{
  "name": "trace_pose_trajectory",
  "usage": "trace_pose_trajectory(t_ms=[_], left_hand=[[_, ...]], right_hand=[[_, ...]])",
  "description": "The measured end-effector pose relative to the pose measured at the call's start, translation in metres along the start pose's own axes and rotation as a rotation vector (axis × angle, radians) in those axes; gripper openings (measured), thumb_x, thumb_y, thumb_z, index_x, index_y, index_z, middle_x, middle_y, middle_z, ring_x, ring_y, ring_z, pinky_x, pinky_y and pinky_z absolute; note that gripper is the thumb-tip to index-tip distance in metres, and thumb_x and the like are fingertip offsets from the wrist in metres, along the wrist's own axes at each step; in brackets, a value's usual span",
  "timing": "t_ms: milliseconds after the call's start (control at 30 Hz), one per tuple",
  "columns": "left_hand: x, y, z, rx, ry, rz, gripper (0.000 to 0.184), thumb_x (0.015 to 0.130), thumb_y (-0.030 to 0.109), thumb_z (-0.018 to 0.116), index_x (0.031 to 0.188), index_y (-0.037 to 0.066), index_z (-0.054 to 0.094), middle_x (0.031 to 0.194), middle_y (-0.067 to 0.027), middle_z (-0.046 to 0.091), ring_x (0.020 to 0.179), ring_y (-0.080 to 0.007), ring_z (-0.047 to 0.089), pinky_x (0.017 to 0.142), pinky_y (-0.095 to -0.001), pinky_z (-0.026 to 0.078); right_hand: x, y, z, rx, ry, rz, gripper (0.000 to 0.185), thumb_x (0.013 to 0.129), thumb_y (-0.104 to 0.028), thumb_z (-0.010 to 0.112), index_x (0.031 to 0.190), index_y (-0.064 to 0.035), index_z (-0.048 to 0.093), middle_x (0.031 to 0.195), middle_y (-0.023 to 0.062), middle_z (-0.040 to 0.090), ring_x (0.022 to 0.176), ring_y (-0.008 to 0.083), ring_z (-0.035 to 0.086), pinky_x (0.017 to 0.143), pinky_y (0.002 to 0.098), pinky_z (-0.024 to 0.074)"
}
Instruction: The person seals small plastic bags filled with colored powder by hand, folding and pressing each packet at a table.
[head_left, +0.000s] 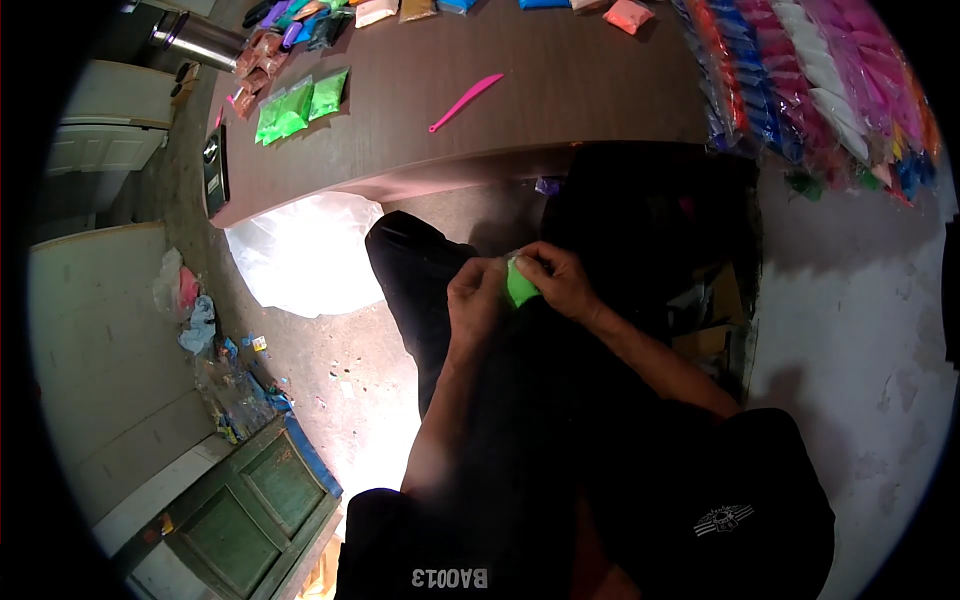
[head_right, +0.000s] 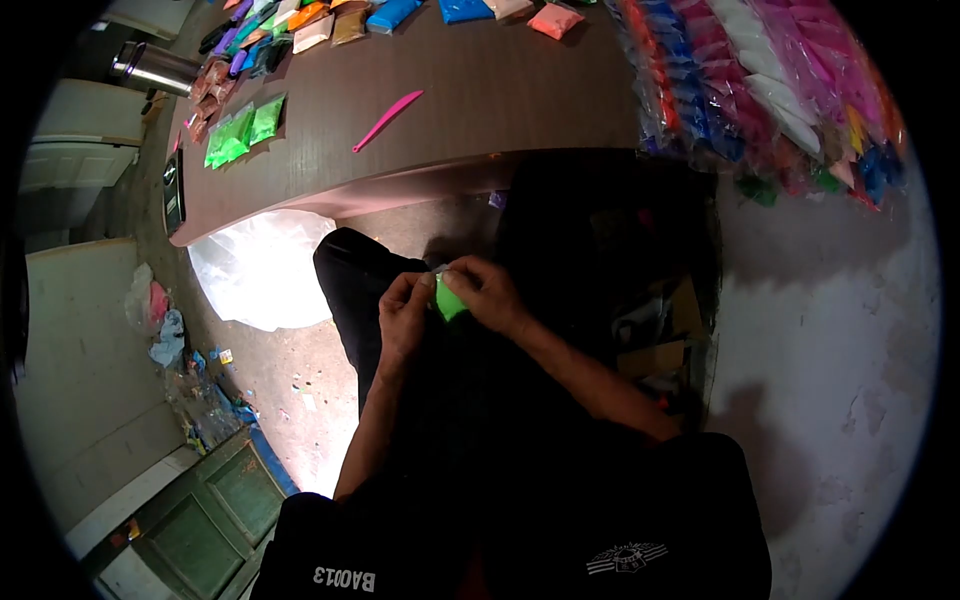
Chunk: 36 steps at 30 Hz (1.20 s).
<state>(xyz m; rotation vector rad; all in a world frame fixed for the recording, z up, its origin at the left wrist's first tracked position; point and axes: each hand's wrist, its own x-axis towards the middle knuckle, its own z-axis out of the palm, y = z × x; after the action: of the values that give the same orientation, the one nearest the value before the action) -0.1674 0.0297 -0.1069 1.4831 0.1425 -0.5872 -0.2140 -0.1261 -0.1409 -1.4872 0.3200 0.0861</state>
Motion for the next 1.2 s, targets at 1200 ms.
trace_pose_trajectory(t_ms=[1200], left_hand=[[0.001,0.008,-0.005,-0.047,-0.008,-0.099,0.019,0.1,0.022,0.069,0.101,0.004,0.071,0.08,0.0049,0.065,0.072,-0.003,0.055,0.065,-0.0193,0.042]], right_hand=[[0.0,-0.003,-0.002,0.008,-0.065,0.096,0.026,0.098,-0.026,0.069,0.105,-0.0017,0.067,0.087,0.0024,0.067,0.079,0.0089,0.062,0.07,0.025,0.0504]])
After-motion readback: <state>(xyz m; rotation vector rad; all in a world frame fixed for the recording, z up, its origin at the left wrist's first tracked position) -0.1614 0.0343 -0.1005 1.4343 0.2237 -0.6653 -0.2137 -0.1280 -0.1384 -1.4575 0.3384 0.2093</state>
